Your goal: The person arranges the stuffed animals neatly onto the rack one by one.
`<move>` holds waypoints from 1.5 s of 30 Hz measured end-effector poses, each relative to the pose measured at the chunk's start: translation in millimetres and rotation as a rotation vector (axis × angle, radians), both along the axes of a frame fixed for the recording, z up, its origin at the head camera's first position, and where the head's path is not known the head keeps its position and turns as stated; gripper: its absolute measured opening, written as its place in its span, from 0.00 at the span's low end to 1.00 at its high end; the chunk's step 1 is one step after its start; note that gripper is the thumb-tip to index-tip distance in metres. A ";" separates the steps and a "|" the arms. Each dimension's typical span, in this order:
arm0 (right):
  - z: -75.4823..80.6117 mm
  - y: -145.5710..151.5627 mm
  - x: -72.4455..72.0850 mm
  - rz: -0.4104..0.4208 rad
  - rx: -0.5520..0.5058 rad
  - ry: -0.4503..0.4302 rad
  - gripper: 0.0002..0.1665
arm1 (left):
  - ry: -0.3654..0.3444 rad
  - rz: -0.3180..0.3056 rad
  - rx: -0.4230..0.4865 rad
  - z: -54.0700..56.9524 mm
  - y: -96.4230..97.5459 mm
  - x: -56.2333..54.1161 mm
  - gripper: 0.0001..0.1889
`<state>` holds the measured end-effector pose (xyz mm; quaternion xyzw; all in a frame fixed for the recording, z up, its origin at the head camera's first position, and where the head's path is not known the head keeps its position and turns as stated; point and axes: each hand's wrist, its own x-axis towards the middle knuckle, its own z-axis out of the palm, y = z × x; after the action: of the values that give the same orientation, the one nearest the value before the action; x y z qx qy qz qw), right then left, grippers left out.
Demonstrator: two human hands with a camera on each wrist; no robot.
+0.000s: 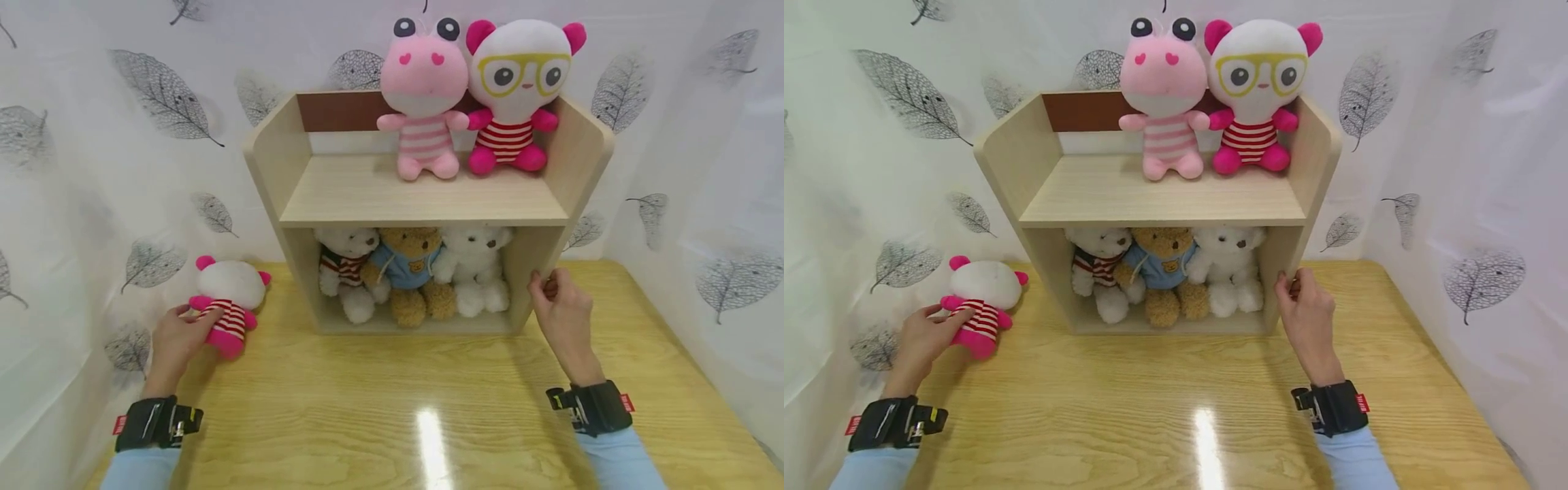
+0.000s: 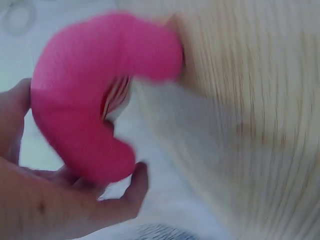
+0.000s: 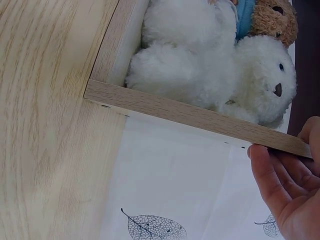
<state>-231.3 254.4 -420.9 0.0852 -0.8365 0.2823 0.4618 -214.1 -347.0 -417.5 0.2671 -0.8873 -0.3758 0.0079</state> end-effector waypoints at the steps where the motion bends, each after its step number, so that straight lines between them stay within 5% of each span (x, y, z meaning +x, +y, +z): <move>1: 0.1 0.4 -0.1 -0.002 -0.003 0.003 0.08 | 0.045 -0.011 -0.061 1.2 1.3 0.4 0.50; 6: 1.2 2.5 -2.4 -0.001 -0.006 0.016 0.08 | 0.196 -0.166 -0.444 7.1 9.6 2.0 0.38; 10: 2.0 2.6 -1.8 -0.006 0.003 0.003 0.08 | 0.156 -0.302 -0.647 8.3 17.3 6.8 0.32; 14: 1.0 2.1 -0.1 -0.003 0.012 -0.011 0.08 | 0.041 -0.428 -0.640 11.8 21.5 11.8 0.28; 19: -0.5 2.1 0.9 -0.003 0.013 -0.004 0.08 | -0.003 -0.584 -0.494 19.5 24.8 9.6 0.19; 24: -0.8 0.9 0.5 -0.003 0.015 0.000 0.07 | 0.009 -0.555 -0.452 20.1 27.2 7.4 0.18; 29: -0.9 0.2 0.2 0.000 0.021 -0.006 0.08 | -0.070 -0.495 -0.463 15.3 24.9 2.5 0.31; 33: -0.3 0.9 -0.5 0.004 0.014 0.005 0.07 | -0.138 -0.512 -0.466 12.0 23.9 -3.4 0.36; 40: 1.0 1.5 -0.3 0.010 0.006 0.004 0.07 | -0.134 -0.550 -0.525 9.5 25.0 -0.5 0.39; 45: 1.1 1.3 0.8 0.002 0.011 -0.007 0.08 | -0.133 -0.431 -0.485 7.3 26.7 7.2 0.38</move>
<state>-230.5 255.7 -419.8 0.0875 -0.8397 0.2783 0.4580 -206.9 -320.3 -410.2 0.0874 -0.9857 -0.1281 -0.0663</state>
